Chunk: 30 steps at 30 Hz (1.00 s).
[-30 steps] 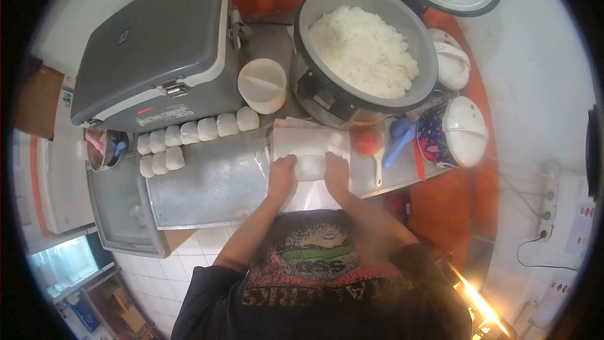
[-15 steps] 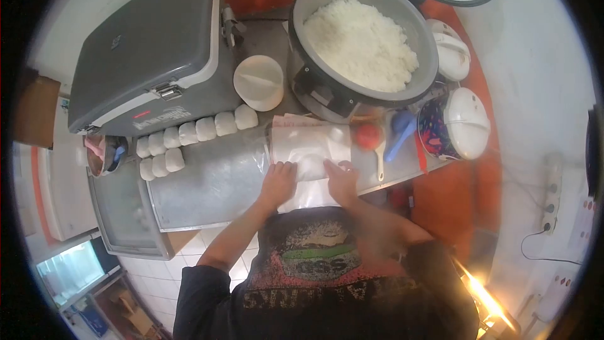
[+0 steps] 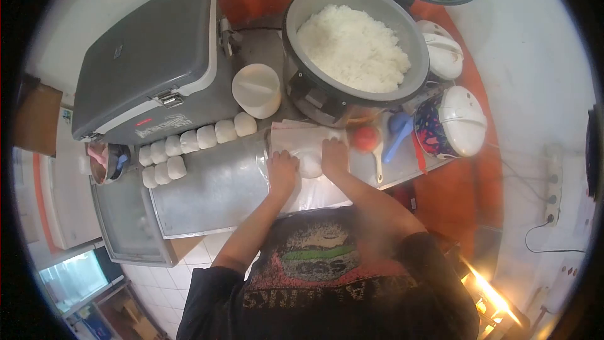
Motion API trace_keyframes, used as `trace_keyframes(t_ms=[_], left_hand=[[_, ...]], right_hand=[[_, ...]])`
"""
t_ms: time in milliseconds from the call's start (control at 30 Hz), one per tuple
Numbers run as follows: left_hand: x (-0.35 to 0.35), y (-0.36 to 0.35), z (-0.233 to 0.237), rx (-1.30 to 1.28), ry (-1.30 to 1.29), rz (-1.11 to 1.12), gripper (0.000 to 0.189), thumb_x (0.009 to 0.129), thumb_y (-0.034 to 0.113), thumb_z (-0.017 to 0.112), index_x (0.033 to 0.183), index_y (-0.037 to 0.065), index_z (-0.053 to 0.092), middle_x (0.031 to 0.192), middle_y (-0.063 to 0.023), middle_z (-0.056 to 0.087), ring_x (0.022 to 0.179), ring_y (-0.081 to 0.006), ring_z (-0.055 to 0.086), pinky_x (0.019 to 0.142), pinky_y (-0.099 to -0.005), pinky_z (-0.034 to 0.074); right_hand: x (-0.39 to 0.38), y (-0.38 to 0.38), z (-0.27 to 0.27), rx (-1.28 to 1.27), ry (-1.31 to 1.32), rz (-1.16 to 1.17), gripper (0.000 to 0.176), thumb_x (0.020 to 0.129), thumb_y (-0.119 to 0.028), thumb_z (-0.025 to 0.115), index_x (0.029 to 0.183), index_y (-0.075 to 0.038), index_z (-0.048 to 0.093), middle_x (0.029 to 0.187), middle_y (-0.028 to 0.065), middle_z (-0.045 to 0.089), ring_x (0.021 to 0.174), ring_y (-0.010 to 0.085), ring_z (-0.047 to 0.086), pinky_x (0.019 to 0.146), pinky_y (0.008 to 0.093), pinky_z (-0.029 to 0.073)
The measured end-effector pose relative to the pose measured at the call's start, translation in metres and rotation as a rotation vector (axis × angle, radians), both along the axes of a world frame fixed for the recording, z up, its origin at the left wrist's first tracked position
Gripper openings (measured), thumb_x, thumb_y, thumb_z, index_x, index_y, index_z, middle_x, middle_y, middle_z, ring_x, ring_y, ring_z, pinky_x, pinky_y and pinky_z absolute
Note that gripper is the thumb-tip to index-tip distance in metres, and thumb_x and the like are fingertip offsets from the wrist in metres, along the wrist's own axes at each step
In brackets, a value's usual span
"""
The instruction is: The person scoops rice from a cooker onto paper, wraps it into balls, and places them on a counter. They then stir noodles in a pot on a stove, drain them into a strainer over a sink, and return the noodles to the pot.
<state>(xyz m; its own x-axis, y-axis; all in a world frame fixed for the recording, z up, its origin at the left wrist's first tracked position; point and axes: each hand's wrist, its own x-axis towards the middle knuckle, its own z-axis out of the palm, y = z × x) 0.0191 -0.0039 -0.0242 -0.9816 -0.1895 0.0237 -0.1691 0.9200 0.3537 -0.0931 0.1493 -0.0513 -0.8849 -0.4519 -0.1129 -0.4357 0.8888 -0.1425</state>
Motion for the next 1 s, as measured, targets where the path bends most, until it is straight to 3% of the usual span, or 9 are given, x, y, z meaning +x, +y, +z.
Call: trace_keyframes(t_ms=[133, 233, 267, 367, 400, 633, 733, 833, 1000], left_hand=[[0.024, 0.004, -0.010, -0.097, 0.117, -0.118, 0.016, 0.082, 0.015, 0.059, 0.093, 0.008, 0.067, 0.087, -0.0072, 0.056, 0.091, -0.0265, 0.054, 0.080, -0.0428, 0.041], [0.034, 0.011, -0.016, -0.138, 0.163, -0.131, 0.022, 0.083, 0.013, 0.057, 0.100, 0.002, 0.065, 0.090, -0.0071, 0.057, 0.090, -0.0275, 0.053, 0.079, -0.0438, 0.042], [0.037, 0.015, -0.017, -0.114, 0.134, -0.111, 0.025, 0.084, 0.014, 0.057, 0.103, 0.001, 0.065, 0.090, -0.0080, 0.057, 0.090, -0.0278, 0.054, 0.080, -0.0439, 0.042], [0.044, 0.023, -0.014, -0.042, 0.093, -0.061, 0.031, 0.085, 0.014, 0.056, 0.110, -0.002, 0.063, 0.092, -0.0113, 0.058, 0.091, -0.0292, 0.054, 0.083, -0.0439, 0.043], [0.044, 0.023, -0.011, -0.014, 0.109, -0.047, 0.032, 0.085, 0.014, 0.056, 0.112, -0.003, 0.063, 0.092, -0.0129, 0.059, 0.091, -0.0298, 0.055, 0.084, -0.0437, 0.043], [0.047, 0.035, -0.019, 0.481, 0.146, 0.130, 0.045, 0.080, 0.011, 0.065, 0.120, -0.007, 0.056, 0.111, -0.0218, 0.058, 0.105, -0.0400, 0.052, 0.092, -0.0473, 0.042], [0.039, 0.035, 0.015, 0.661, 0.190, 0.161, 0.052, 0.077, 0.009, 0.068, 0.123, -0.006, 0.050, 0.118, -0.0235, 0.054, 0.112, -0.0434, 0.049, 0.097, -0.0485, 0.039], [0.025, 0.040, 0.031, 0.585, 0.288, 0.222, 0.055, 0.074, 0.010, 0.071, 0.121, -0.006, 0.047, 0.117, -0.0248, 0.053, 0.110, -0.0442, 0.049, 0.096, -0.0483, 0.039], [0.012, 0.043, 0.005, 0.453, 0.304, 0.224, 0.057, 0.069, 0.013, 0.075, 0.115, -0.007, 0.049, 0.113, -0.0243, 0.054, 0.107, -0.0431, 0.049, 0.093, -0.0485, 0.039]], right_hand=[[0.016, 0.013, -0.020, -0.124, -0.176, -0.093, 0.014, 0.083, -0.019, 0.060, 0.082, -0.006, 0.064, 0.087, 0.0158, 0.066, 0.090, 0.0330, 0.065, 0.083, 0.0454, 0.050], [0.030, -0.008, 0.007, -0.128, -0.251, -0.291, 0.023, 0.086, -0.026, 0.060, 0.087, -0.004, 0.066, 0.084, 0.0173, 0.066, 0.087, 0.0358, 0.065, 0.084, 0.0464, 0.050], [0.035, -0.023, 0.045, -0.109, -0.282, -0.369, 0.039, 0.085, -0.039, 0.064, 0.097, -0.002, 0.065, 0.094, 0.0216, 0.063, 0.093, 0.0392, 0.061, 0.086, 0.0484, 0.048], [0.060, -0.033, 0.050, -0.066, -0.138, -0.246, 0.055, 0.080, -0.049, 0.070, 0.107, -0.003, 0.062, 0.109, 0.0232, 0.057, 0.105, 0.0397, 0.056, 0.089, 0.0505, 0.045], [0.063, -0.034, 0.046, -0.146, -0.236, -0.298, 0.068, 0.072, -0.051, 0.075, 0.113, 0.000, 0.056, 0.114, 0.0253, 0.050, 0.111, 0.0429, 0.047, 0.095, 0.0506, 0.039], [0.078, -0.017, 0.022, -0.506, -0.112, -0.231, 0.063, 0.065, -0.033, 0.083, 0.112, -0.001, 0.055, 0.112, 0.0208, 0.049, 0.110, 0.0391, 0.045, 0.094, 0.0482, 0.037], [0.075, -0.016, 0.026, -0.606, -0.135, -0.250, 0.060, 0.065, -0.030, 0.082, 0.112, -0.002, 0.056, 0.110, 0.0204, 0.051, 0.107, 0.0383, 0.047, 0.092, 0.0473, 0.039], [0.074, -0.019, 0.039, -0.644, -0.115, -0.275, 0.058, 0.065, -0.028, 0.081, 0.111, -0.002, 0.056, 0.106, 0.0194, 0.054, 0.104, 0.0370, 0.050, 0.090, 0.0459, 0.041], [0.077, -0.018, 0.037, -0.654, -0.105, -0.319, 0.055, 0.065, -0.029, 0.081, 0.107, -0.002, 0.058, 0.103, 0.0188, 0.057, 0.100, 0.0357, 0.054, 0.087, 0.0448, 0.045]])
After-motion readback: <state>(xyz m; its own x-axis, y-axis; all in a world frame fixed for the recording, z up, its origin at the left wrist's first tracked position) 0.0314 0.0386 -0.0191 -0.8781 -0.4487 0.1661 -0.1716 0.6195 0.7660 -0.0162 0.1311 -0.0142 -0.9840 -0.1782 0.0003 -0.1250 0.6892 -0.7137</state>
